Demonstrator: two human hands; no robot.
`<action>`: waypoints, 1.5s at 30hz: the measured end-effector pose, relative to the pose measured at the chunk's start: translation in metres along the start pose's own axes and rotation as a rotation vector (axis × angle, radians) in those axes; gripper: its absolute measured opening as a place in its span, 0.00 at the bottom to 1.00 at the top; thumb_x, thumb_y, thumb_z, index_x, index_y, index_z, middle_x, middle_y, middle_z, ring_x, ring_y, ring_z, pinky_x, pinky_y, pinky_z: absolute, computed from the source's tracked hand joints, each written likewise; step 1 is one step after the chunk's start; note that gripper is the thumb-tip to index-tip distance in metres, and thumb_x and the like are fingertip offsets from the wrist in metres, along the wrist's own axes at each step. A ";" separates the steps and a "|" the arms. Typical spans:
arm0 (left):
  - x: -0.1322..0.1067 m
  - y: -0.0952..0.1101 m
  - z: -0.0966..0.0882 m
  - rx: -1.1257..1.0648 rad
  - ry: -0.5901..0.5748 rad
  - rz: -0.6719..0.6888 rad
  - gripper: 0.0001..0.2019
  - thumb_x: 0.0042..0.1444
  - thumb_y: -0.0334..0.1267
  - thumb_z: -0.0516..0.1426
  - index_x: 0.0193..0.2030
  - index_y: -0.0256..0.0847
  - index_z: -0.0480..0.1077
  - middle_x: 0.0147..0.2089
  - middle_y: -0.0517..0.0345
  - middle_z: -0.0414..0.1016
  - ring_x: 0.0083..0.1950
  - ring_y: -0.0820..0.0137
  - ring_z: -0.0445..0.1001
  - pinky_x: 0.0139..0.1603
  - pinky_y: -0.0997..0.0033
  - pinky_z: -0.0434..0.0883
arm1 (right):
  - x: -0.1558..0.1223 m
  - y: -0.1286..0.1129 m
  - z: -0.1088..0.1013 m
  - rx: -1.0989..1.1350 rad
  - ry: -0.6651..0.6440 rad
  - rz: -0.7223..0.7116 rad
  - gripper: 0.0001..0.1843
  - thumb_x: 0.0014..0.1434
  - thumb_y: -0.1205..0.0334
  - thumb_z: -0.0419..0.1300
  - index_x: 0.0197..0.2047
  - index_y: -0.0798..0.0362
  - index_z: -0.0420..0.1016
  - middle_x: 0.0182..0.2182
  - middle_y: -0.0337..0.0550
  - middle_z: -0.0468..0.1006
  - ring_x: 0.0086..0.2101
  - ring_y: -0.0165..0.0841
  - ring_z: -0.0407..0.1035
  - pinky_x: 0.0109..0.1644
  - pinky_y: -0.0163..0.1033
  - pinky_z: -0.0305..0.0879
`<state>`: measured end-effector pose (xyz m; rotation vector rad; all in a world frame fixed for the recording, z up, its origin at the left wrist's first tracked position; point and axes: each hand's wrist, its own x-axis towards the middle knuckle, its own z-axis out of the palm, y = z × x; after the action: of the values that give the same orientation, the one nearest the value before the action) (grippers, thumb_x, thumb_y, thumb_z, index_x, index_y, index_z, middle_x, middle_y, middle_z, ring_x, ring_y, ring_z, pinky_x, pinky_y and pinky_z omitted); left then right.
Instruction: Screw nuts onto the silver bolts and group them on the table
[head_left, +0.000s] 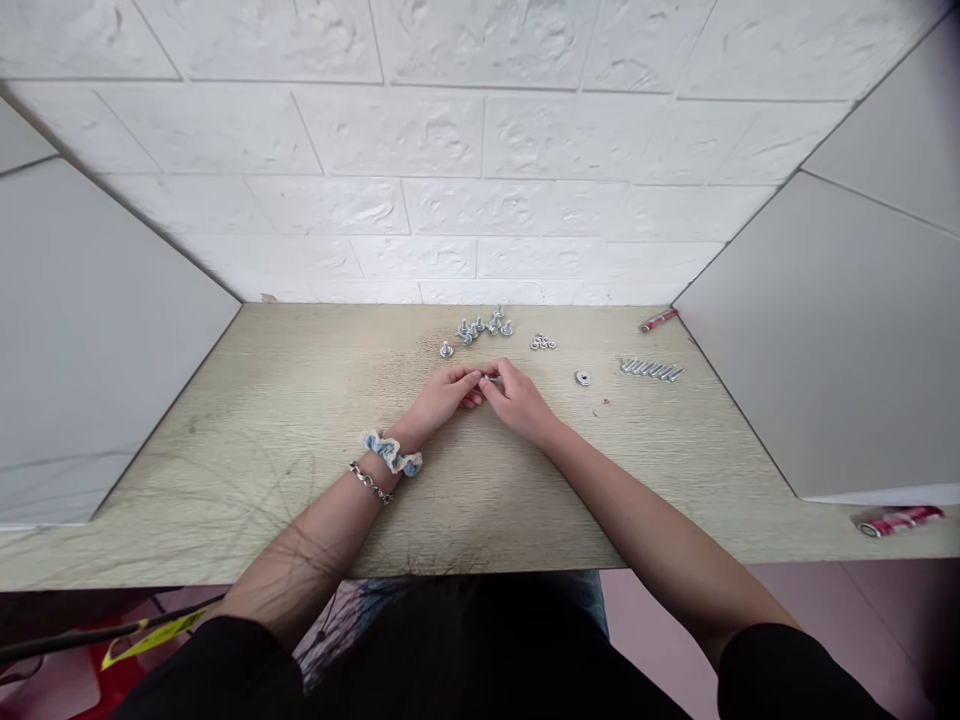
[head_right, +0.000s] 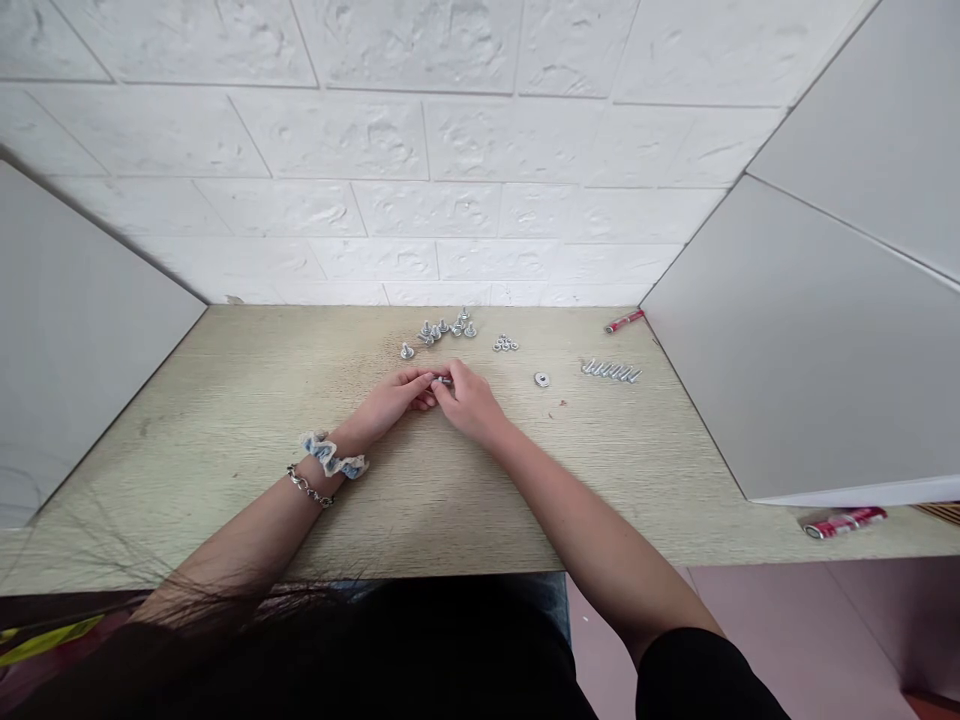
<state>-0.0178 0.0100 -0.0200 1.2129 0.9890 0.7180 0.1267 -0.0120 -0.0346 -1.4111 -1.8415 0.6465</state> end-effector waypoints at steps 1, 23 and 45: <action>0.000 0.000 0.000 0.002 0.005 -0.006 0.12 0.54 0.39 0.54 0.41 0.35 0.71 0.25 0.60 0.69 0.27 0.79 0.66 0.32 0.79 0.64 | 0.000 0.000 0.000 0.002 0.003 0.013 0.07 0.57 0.57 0.49 0.35 0.52 0.60 0.32 0.39 0.70 0.31 0.31 0.63 0.35 0.36 0.56; 0.000 0.001 0.000 -0.024 0.012 -0.025 0.10 0.51 0.39 0.57 0.37 0.34 0.70 0.26 0.60 0.70 0.27 0.79 0.66 0.31 0.78 0.64 | 0.007 0.012 -0.001 -0.041 -0.035 -0.052 0.10 0.59 0.59 0.49 0.30 0.54 0.65 0.28 0.39 0.67 0.31 0.30 0.60 0.35 0.35 0.55; -0.001 0.000 0.000 -0.058 0.047 -0.013 0.12 0.52 0.40 0.57 0.40 0.35 0.70 0.27 0.59 0.70 0.28 0.79 0.67 0.32 0.78 0.64 | 0.007 0.008 -0.004 0.064 -0.017 0.009 0.11 0.56 0.56 0.50 0.32 0.54 0.67 0.28 0.38 0.69 0.28 0.29 0.61 0.33 0.35 0.57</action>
<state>-0.0186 0.0089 -0.0197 1.1427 1.0067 0.7632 0.1330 -0.0029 -0.0363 -1.3767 -1.8133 0.7177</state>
